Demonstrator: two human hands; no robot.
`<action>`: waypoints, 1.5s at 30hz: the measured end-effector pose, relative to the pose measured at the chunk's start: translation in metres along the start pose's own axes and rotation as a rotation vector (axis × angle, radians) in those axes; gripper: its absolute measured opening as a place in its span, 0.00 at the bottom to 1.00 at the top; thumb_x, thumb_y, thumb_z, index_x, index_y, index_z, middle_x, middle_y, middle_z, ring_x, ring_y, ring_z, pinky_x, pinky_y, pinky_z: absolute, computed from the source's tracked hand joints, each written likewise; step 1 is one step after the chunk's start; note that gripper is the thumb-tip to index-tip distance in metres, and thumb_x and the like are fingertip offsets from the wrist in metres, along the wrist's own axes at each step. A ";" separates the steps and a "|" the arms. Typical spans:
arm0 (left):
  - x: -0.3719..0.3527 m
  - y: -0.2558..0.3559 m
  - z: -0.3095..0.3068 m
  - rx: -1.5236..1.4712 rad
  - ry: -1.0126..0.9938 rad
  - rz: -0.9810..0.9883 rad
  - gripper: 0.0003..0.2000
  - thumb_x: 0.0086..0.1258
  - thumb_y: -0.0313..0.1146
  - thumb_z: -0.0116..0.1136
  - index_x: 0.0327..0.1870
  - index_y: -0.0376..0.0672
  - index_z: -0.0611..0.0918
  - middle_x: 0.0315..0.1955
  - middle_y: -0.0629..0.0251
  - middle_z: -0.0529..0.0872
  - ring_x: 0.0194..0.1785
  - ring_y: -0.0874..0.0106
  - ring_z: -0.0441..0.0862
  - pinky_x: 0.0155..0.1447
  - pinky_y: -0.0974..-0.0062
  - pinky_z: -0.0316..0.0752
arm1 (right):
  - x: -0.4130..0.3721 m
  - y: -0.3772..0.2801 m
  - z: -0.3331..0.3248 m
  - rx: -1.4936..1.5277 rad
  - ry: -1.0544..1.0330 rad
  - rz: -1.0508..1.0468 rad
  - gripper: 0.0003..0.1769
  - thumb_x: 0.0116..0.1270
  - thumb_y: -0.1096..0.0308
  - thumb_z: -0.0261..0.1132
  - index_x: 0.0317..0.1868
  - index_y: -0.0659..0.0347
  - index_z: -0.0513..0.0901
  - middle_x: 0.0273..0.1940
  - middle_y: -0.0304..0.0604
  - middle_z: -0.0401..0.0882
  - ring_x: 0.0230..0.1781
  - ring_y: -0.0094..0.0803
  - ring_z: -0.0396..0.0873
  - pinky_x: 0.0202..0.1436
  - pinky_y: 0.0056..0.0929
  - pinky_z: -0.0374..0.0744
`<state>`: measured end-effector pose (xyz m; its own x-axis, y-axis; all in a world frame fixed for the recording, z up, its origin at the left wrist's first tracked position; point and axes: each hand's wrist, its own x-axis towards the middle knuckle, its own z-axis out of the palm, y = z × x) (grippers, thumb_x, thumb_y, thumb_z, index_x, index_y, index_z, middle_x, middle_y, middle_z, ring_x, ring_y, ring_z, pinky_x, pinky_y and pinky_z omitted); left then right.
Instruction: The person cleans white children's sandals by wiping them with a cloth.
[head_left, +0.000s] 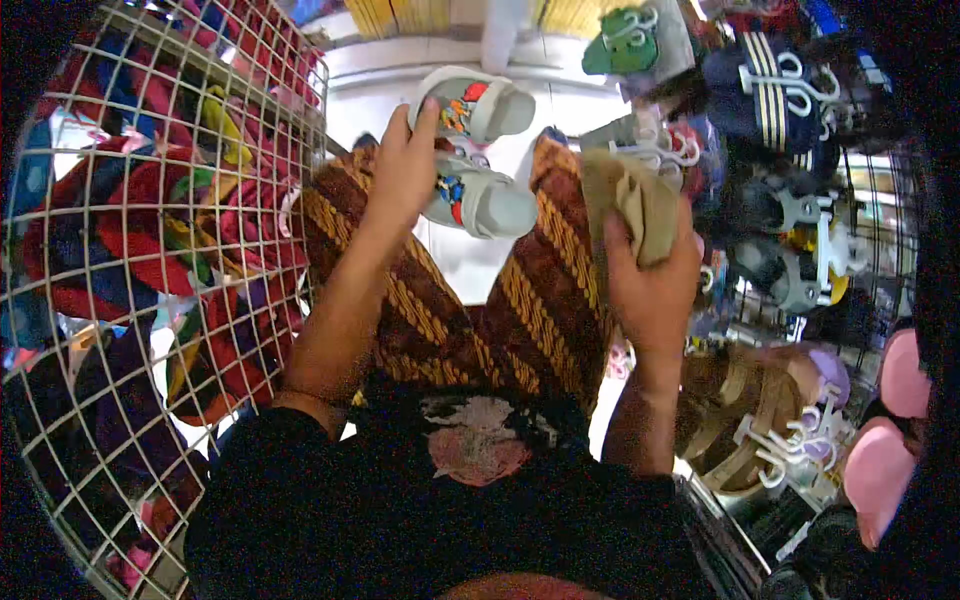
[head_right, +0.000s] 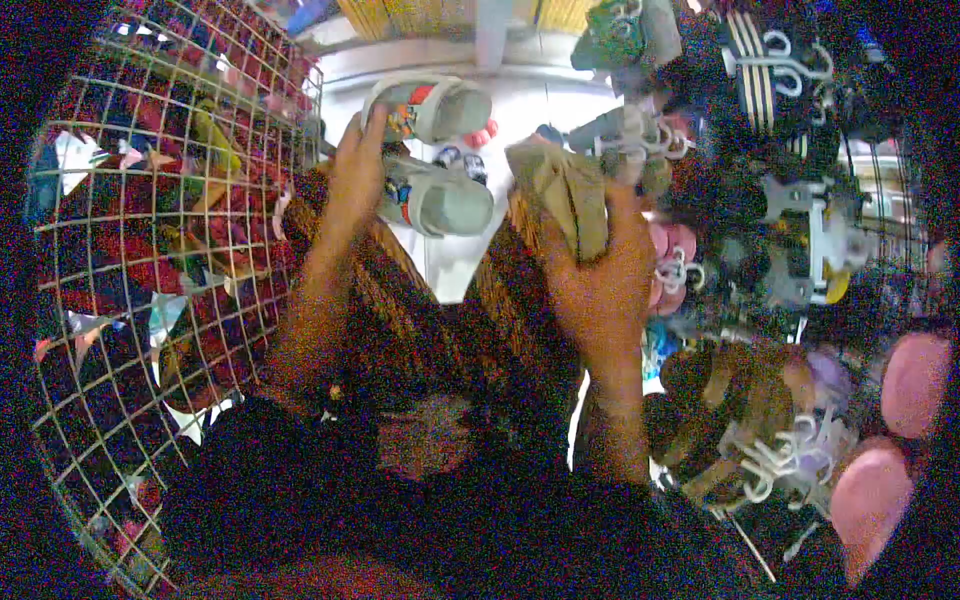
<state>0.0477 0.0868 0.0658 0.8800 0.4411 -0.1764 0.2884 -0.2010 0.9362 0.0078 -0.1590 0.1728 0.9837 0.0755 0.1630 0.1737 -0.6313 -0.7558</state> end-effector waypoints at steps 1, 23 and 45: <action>0.013 0.018 -0.004 -0.022 -0.005 -0.030 0.34 0.74 0.55 0.49 0.63 0.27 0.69 0.53 0.42 0.79 0.57 0.58 0.77 0.62 0.68 0.69 | 0.024 -0.001 0.012 0.078 0.073 -0.063 0.22 0.61 0.67 0.69 0.54 0.64 0.77 0.48 0.49 0.82 0.48 0.40 0.80 0.54 0.35 0.76; 0.219 -0.123 0.040 0.462 0.166 -0.076 0.27 0.73 0.54 0.49 0.30 0.34 0.81 0.24 0.43 0.81 0.33 0.44 0.80 0.39 0.55 0.73 | 0.233 0.143 0.288 -0.051 -0.331 0.395 0.28 0.52 0.46 0.74 0.41 0.63 0.84 0.37 0.55 0.85 0.38 0.48 0.84 0.45 0.38 0.80; 0.200 -0.135 0.041 0.298 0.093 -0.040 0.25 0.72 0.54 0.54 0.29 0.34 0.78 0.21 0.47 0.81 0.29 0.48 0.81 0.35 0.58 0.73 | 0.220 0.162 0.292 -0.174 -0.455 0.262 0.29 0.53 0.51 0.74 0.52 0.57 0.78 0.42 0.55 0.84 0.46 0.53 0.83 0.49 0.47 0.80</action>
<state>0.1997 0.1665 -0.1086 0.8315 0.5288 -0.1701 0.4322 -0.4237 0.7960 0.2654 -0.0198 -0.0992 0.9202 0.2005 -0.3362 -0.0518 -0.7890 -0.6122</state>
